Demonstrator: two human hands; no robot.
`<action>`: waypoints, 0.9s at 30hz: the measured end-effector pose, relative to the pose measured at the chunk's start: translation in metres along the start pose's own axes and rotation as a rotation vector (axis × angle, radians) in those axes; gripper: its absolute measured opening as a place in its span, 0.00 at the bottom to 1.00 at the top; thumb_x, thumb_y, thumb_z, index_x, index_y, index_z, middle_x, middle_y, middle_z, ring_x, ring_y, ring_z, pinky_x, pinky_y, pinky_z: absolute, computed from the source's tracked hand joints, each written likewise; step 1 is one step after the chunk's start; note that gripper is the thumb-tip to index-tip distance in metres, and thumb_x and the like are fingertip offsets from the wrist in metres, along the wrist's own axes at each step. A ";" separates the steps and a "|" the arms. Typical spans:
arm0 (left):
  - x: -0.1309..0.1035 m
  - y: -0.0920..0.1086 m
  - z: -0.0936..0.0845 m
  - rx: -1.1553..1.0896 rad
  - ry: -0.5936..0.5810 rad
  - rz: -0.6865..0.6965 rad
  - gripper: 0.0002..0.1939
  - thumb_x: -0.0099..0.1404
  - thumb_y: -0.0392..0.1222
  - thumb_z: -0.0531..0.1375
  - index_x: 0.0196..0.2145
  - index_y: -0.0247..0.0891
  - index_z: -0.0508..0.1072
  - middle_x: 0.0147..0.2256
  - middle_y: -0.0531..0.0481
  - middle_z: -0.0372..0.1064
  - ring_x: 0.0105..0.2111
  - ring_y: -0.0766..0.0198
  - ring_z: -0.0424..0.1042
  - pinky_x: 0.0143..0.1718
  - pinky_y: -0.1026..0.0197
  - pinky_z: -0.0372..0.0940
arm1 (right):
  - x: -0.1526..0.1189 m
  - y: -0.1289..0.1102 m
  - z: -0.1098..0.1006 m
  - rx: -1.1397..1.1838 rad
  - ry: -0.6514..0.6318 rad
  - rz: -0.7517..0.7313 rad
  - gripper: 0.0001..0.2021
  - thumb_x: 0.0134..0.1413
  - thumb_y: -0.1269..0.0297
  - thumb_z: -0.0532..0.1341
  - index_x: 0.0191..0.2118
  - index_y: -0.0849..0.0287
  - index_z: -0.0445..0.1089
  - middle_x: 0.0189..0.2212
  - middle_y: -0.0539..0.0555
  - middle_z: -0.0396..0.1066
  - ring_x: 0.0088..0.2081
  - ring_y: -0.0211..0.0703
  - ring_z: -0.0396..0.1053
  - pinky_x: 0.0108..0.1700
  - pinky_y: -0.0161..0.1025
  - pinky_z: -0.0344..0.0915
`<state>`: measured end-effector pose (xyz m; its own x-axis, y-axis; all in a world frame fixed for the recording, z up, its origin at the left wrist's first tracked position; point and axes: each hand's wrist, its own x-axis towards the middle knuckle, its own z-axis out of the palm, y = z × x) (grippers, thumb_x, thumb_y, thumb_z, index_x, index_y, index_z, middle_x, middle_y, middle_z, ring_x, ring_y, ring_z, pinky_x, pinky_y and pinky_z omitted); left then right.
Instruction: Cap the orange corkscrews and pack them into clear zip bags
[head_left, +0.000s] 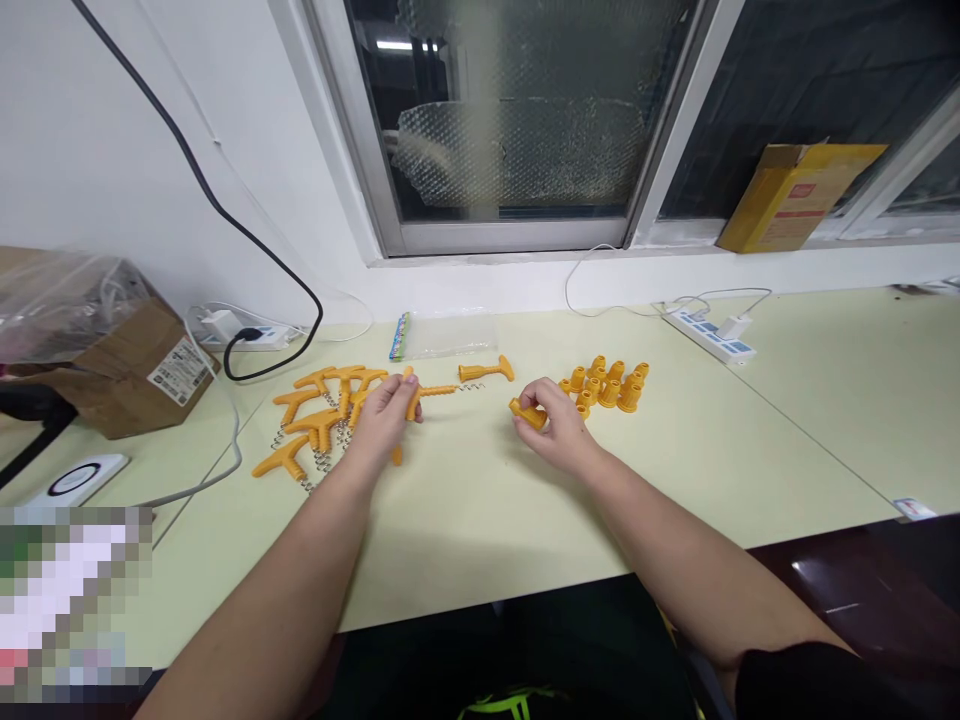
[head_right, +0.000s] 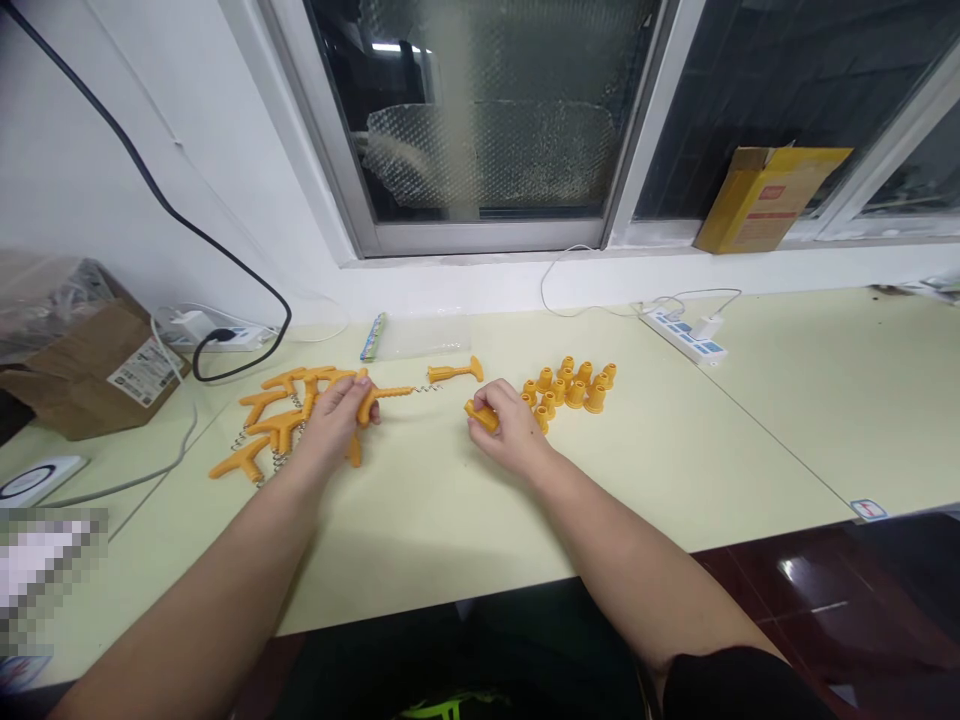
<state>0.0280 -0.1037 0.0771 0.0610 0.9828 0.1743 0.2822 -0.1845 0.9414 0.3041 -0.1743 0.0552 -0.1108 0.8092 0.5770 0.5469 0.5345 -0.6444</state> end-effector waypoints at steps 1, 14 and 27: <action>0.003 0.000 -0.004 -0.059 0.046 -0.012 0.22 0.69 0.63 0.59 0.32 0.41 0.68 0.26 0.53 0.70 0.27 0.64 0.71 0.33 0.61 0.69 | 0.000 -0.001 -0.001 -0.017 -0.007 -0.020 0.08 0.60 0.67 0.60 0.45 0.55 0.68 0.43 0.57 0.72 0.44 0.48 0.71 0.48 0.45 0.68; 0.038 -0.019 -0.079 -0.458 0.792 0.177 0.28 0.57 0.51 0.74 0.38 0.41 0.59 0.34 0.60 0.73 0.34 0.70 0.75 0.31 0.67 0.70 | 0.002 0.010 -0.002 -0.412 -0.054 0.123 0.03 0.59 0.66 0.65 0.39 0.53 0.72 0.38 0.54 0.78 0.53 0.54 0.69 0.68 0.61 0.48; 0.045 -0.063 -0.116 -0.016 0.553 0.129 0.29 0.53 0.48 0.75 0.36 0.43 0.56 0.24 0.60 0.62 0.26 0.61 0.74 0.26 0.57 0.64 | 0.000 0.011 0.001 -0.655 -0.091 0.320 0.06 0.60 0.72 0.58 0.40 0.54 0.67 0.42 0.57 0.76 0.55 0.58 0.65 0.70 0.66 0.40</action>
<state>-0.0984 -0.0472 0.0588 -0.4176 0.8111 0.4095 0.2914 -0.3073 0.9059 0.3091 -0.1683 0.0472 0.0848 0.9335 0.3483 0.9446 0.0359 -0.3263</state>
